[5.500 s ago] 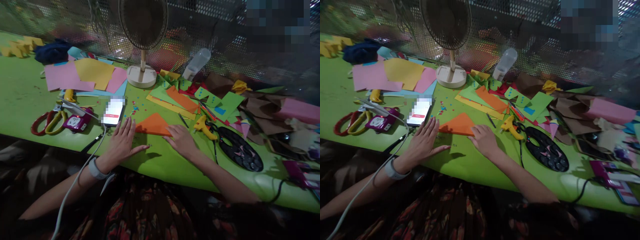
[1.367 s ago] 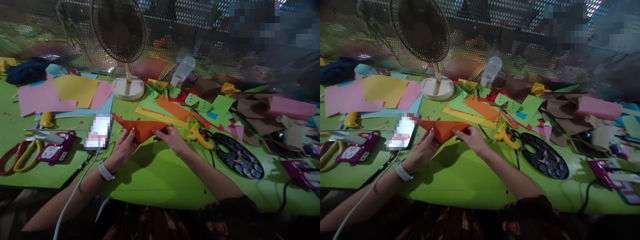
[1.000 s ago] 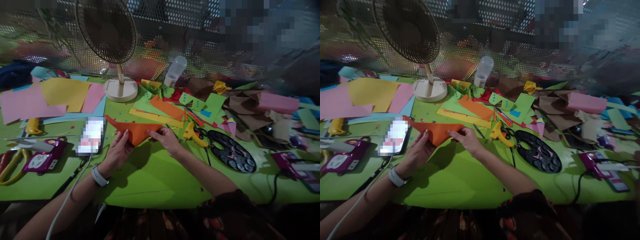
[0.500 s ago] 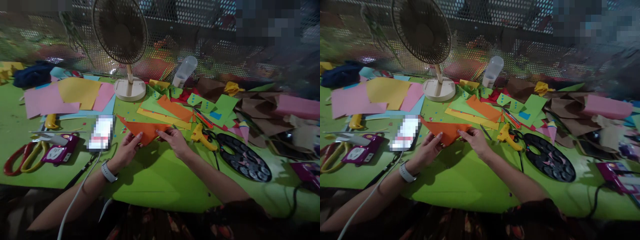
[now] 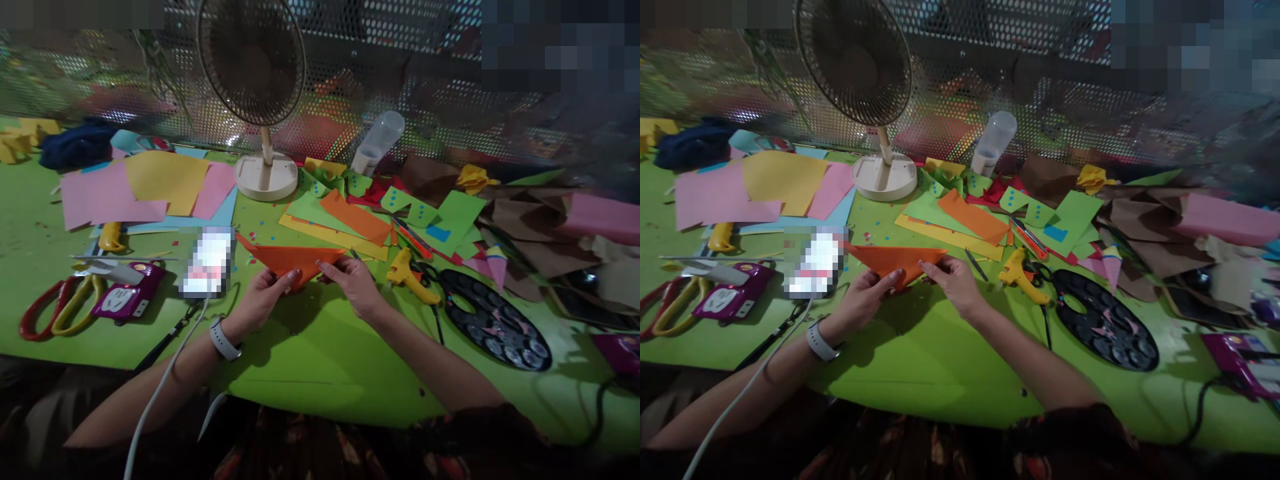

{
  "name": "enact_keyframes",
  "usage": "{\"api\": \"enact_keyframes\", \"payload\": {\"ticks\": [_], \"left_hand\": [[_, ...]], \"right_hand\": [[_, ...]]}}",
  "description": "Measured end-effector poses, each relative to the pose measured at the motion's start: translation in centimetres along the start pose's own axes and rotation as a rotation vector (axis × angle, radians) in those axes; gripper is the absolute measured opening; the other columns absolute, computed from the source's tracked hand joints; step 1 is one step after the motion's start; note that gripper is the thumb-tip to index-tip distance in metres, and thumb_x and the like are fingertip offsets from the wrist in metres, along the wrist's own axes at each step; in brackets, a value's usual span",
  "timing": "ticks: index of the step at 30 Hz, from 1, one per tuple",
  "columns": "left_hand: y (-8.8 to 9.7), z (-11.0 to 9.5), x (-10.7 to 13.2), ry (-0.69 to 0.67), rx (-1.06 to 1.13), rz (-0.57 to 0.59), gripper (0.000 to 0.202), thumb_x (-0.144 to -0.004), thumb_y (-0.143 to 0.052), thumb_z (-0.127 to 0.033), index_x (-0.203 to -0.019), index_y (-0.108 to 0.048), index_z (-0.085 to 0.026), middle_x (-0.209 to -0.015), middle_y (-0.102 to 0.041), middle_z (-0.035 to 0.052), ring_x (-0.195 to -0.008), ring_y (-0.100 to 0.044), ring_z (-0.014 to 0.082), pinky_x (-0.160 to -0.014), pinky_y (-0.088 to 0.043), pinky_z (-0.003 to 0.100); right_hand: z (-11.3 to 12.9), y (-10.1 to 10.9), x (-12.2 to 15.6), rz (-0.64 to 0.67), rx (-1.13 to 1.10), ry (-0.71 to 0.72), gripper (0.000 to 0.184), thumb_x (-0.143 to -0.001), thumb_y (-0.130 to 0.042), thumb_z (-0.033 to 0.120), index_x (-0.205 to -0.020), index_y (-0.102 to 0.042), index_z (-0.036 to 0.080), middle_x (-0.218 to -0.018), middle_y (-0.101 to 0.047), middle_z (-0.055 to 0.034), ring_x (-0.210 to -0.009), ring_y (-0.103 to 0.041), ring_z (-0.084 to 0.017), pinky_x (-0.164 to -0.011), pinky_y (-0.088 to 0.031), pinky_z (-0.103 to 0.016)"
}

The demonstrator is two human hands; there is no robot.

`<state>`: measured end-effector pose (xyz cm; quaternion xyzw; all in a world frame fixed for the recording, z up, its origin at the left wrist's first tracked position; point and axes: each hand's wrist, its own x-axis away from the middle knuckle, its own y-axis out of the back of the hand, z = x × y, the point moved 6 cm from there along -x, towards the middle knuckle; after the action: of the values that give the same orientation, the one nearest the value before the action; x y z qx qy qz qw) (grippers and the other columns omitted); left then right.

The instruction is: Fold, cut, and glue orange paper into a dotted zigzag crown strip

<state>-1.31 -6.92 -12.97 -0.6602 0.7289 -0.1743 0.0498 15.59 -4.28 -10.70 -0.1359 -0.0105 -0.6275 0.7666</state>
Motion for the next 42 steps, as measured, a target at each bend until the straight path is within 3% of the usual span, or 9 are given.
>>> {"api": "enact_keyframes", "payload": {"ticks": [4,10,25,36,42], "left_hand": [[-0.1,-0.1,0.0,0.002,-0.005,0.012,0.022,-0.081,-0.075,-0.035,-0.094,-0.074,-0.018,-0.091,-0.074,0.0053,-0.072,-0.061,0.0123,-0.069,-0.051,0.025],[0.0,-0.1,-0.2,0.009,0.028,-0.005,0.022,-0.079,-0.076,-0.033,-0.097,-0.075,-0.02,-0.098,-0.074,0.0047,-0.08,-0.064,0.0139,-0.075,-0.053,0.027],[0.0,-0.5,-0.1,-0.001,-0.004,-0.047,0.018,-0.076,-0.079,-0.034,-0.084,-0.075,-0.018,-0.08,-0.071,0.0019,-0.068,-0.059,0.0114,-0.061,-0.049,0.022],[-0.5,-0.3,-0.1,0.038,0.071,-0.024,0.02,-0.076,-0.079,-0.034,-0.089,-0.074,-0.019,-0.089,-0.072,0.002,-0.073,-0.06,0.0115,-0.071,-0.053,0.025],[0.0,-0.1,-0.2,0.042,0.077,-0.032,0.017,-0.077,-0.079,-0.033,-0.085,-0.074,-0.019,-0.083,-0.071,0.0023,-0.069,-0.06,0.0116,-0.066,-0.051,0.025]], "right_hand": [[-0.1,0.0,-0.1,-0.033,-0.008,-0.034,0.033,-0.061,-0.086,0.047,-0.076,-0.074,0.021,-0.074,-0.071,-0.0021,-0.06,-0.059,-0.011,-0.063,-0.051,-0.029],[-0.2,0.3,-0.4,-0.074,-0.097,-0.038,0.029,-0.062,-0.086,0.045,-0.076,-0.075,0.022,-0.075,-0.071,-0.0006,-0.061,-0.059,-0.01,-0.062,-0.049,-0.028],[0.0,0.8,-0.6,-0.13,-0.193,0.006,0.026,-0.061,-0.087,0.044,-0.071,-0.074,0.024,-0.071,-0.069,0.0015,-0.065,-0.059,-0.012,-0.069,-0.046,-0.029],[0.1,1.3,-0.6,-0.193,-0.181,0.037,0.027,-0.064,-0.085,0.044,-0.064,-0.071,0.022,-0.063,-0.064,0.0021,-0.059,-0.055,-0.01,-0.063,-0.045,-0.027],[0.9,3.7,-0.9,-0.34,-0.179,0.075,0.029,-0.068,-0.08,0.049,-0.071,-0.07,0.022,-0.069,-0.067,0.0011,-0.06,-0.057,-0.011,-0.062,-0.046,-0.027]]}}
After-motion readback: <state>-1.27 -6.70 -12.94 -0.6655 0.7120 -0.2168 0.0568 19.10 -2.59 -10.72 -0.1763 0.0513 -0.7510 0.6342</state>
